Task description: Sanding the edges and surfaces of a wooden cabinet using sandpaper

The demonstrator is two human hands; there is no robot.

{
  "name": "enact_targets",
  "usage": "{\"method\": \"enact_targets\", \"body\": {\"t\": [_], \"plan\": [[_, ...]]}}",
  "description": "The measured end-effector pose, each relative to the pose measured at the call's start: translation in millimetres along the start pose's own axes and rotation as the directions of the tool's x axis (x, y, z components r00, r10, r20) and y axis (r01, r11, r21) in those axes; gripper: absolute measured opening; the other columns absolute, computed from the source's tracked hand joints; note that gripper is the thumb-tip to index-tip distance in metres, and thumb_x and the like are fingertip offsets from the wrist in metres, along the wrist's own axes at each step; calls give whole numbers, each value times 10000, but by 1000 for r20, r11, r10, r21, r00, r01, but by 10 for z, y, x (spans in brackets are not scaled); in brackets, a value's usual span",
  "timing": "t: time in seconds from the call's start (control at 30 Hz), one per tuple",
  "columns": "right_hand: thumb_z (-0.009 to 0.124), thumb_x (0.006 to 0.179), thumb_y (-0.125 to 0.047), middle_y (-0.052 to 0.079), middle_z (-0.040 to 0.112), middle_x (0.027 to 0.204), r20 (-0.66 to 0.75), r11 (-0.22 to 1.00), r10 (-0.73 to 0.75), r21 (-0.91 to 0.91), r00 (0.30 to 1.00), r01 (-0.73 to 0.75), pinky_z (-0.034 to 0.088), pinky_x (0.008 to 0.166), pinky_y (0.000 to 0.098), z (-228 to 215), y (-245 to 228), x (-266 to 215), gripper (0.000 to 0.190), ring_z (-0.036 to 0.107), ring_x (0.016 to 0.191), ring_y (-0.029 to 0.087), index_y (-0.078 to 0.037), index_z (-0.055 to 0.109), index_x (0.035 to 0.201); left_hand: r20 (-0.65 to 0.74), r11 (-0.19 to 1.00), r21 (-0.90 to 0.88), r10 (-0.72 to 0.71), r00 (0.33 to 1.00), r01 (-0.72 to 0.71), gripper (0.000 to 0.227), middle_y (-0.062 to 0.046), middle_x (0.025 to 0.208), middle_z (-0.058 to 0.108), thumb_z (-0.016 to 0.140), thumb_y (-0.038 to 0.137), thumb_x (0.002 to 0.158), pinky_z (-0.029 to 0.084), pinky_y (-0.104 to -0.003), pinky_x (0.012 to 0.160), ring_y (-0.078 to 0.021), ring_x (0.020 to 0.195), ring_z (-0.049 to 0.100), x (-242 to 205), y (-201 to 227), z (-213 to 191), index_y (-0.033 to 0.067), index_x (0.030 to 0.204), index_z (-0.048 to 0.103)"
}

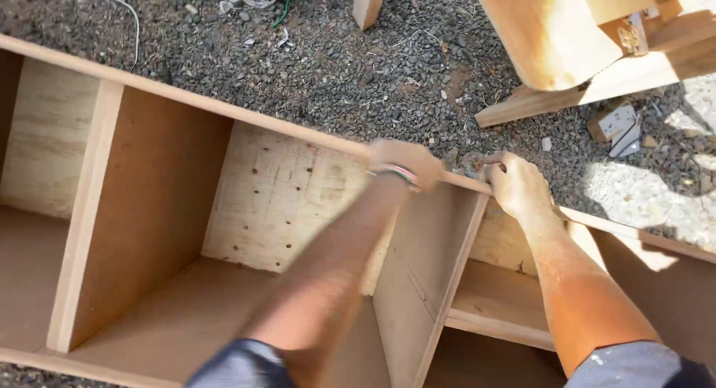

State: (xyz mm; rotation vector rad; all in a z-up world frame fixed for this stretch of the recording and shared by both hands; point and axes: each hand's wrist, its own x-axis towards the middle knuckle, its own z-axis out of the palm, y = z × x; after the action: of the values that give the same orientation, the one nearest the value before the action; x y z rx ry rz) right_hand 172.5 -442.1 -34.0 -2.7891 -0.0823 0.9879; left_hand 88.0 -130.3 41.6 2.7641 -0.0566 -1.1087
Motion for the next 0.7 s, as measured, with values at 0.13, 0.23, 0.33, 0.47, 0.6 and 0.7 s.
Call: {"method": "enact_targets", "body": {"t": [0.13, 0.23, 0.33, 0.47, 0.6, 0.7], "plan": [[556, 1098, -397, 181, 863, 1417, 36, 1000, 8, 7, 999, -8, 572, 1232, 670, -142, -315, -310, 528, 753, 1422, 508, -306, 815, 1549, -91, 979, -64, 186, 978, -192, 425, -65, 1400, 851, 613, 294, 1102, 643, -704, 1085, -448, 1274, 829, 103, 31, 309, 277, 1489, 789], [548, 1135, -509, 103, 846, 1473, 87, 1000, -5, -8, 996, 5, 562, 1262, 614, -224, -231, -264, 496, 720, 1490, 437, -471, 765, 1580, -54, 974, 226, 42, 998, -29, 261, 3, 1349, 888, 815, 394, 1091, 671, -680, 1066, -391, 1308, 850, -488, -1383, 228, 360, 1347, 855], [556, 1150, -436, 223, 817, 1479, 62, 992, -51, 115, 997, 44, 538, 1260, 659, -333, -298, -386, 491, 710, 1475, 516, -340, 790, 1572, -97, 833, -35, -553, 827, 552, 730, -67, 1499, 898, 280, 726, 1205, 395, -699, 1275, -436, 1473, 776, -315, -2251, 261, 392, 1524, 845], [565, 1161, -435, 225, 816, 1506, 47, 996, -56, 79, 997, 52, 509, 1290, 669, -356, -345, -523, 474, 699, 1495, 513, -333, 782, 1569, -70, 927, -182, -344, 936, 327, 694, -68, 1323, 916, 327, 667, 1129, 509, -662, 1150, -405, 1343, 830, 595, -297, 518, 332, 1356, 891], [560, 1221, -337, 314, 821, 1448, -13, 994, -63, 87, 998, 64, 556, 1223, 724, -245, -288, -381, 450, 722, 1434, 582, -273, 751, 1623, -155, 938, -347, -54, 987, -3, 665, -68, 1098, 939, 390, 593, 1030, 654, -611, 988, -363, 1176, 899, 993, 1426, 640, 256, 1140, 953], [529, 1162, -474, 206, 849, 1459, 18, 998, -48, 47, 999, 47, 531, 1265, 685, -255, -212, -283, 501, 724, 1467, 512, -393, 764, 1597, -181, 992, 48, 123, 976, -117, 388, -71, 1125, 922, 534, 323, 1127, 686, -684, 912, -399, 1109, 896, 4, 263, 112, 317, 1192, 917]]}}
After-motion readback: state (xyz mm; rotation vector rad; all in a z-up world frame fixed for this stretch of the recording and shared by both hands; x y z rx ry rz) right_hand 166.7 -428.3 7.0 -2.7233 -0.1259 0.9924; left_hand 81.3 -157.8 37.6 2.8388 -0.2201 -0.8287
